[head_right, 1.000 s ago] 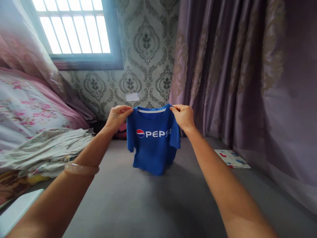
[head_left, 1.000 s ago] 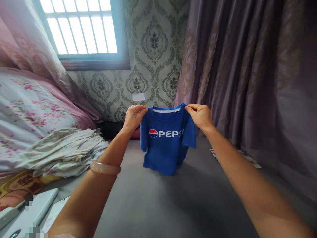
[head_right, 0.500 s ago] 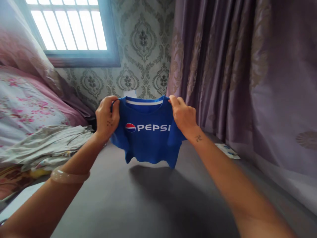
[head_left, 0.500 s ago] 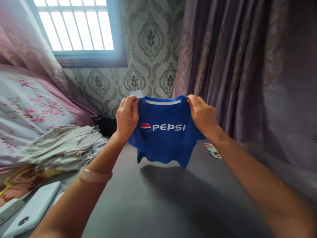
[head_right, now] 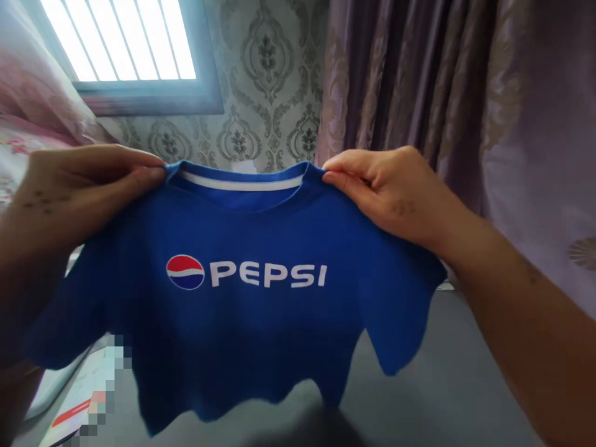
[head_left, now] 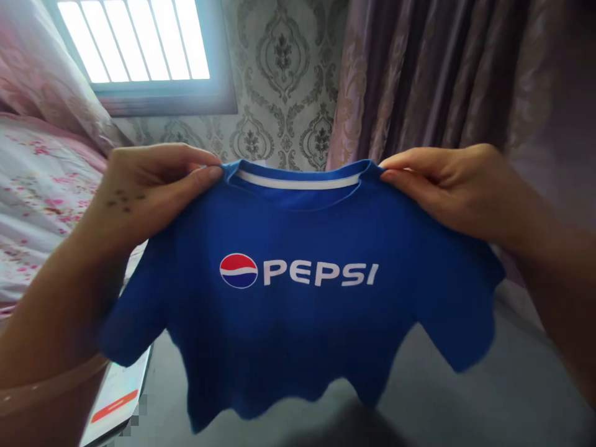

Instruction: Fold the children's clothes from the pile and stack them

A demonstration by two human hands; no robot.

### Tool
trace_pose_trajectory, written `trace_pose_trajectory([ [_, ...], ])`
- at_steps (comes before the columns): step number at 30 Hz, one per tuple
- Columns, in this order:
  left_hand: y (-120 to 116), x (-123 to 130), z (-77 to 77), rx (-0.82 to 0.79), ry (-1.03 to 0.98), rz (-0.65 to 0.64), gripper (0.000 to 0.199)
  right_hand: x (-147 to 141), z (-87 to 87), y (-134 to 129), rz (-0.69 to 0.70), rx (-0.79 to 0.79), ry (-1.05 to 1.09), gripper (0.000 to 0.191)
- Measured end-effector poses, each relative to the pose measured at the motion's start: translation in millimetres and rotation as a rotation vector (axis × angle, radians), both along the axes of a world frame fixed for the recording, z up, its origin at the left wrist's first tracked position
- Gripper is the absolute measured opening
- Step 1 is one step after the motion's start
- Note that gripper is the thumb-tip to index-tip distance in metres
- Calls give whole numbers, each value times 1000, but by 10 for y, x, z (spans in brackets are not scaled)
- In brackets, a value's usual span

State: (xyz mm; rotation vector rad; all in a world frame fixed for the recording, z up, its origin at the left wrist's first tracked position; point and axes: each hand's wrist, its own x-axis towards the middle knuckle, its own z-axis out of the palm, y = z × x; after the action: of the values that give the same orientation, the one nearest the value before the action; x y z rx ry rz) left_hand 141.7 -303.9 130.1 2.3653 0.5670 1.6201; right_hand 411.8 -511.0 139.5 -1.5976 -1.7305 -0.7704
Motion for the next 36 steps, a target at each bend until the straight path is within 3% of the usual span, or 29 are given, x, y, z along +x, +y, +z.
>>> trace_pose_trajectory([
  [2, 221, 92, -82, -148, 74, -110, 37, 114, 15, 178, 87, -227, 198, 33],
  [4, 510, 231, -324, -246, 148, -206, 35, 288, -112, 417, 161, -457, 344, 36],
  [6, 813, 407, -709, -341, 283, -302, 34, 488, -381, 688, 187, -589, 374, 35],
  [9, 1187, 701, -1454, -467, 482, -365, 38, 748, -984, 1078, 138, -682, 338, 30],
  [13, 1409, 1047, -2420, -402, 683, -166, 32, 867, -1885, 1414, -71, -741, 289, 27],
  [15, 1424, 1177, -2771, -400, 749, -44, 30, 862, -2251, 1486, -208, -758, 281, 27],
  [17, 1415, 1269, -3002, -391, 803, 30, 30, 870, -2518, 1525, -258, -789, 282, 29],
  [20, 1412, 1345, -3147, -326, 867, 54, 32, 954, -2757, 1583, -284, -856, 268, 32],
  [27, 1587, 1452, -3144, -232, 999, 91, 35, 1179, -3035, 1793, -321, -951, 178, 39],
  [31, 1772, 1532, -3156, -187, 1022, 101, 36, 1245, -3131, 1934, -328, -939, 158, 41],
  [36, 1993, 1651, -3104, -128, 1010, 136, 37, 1359, -3133, 2118, -342, -907, 121, 43],
])
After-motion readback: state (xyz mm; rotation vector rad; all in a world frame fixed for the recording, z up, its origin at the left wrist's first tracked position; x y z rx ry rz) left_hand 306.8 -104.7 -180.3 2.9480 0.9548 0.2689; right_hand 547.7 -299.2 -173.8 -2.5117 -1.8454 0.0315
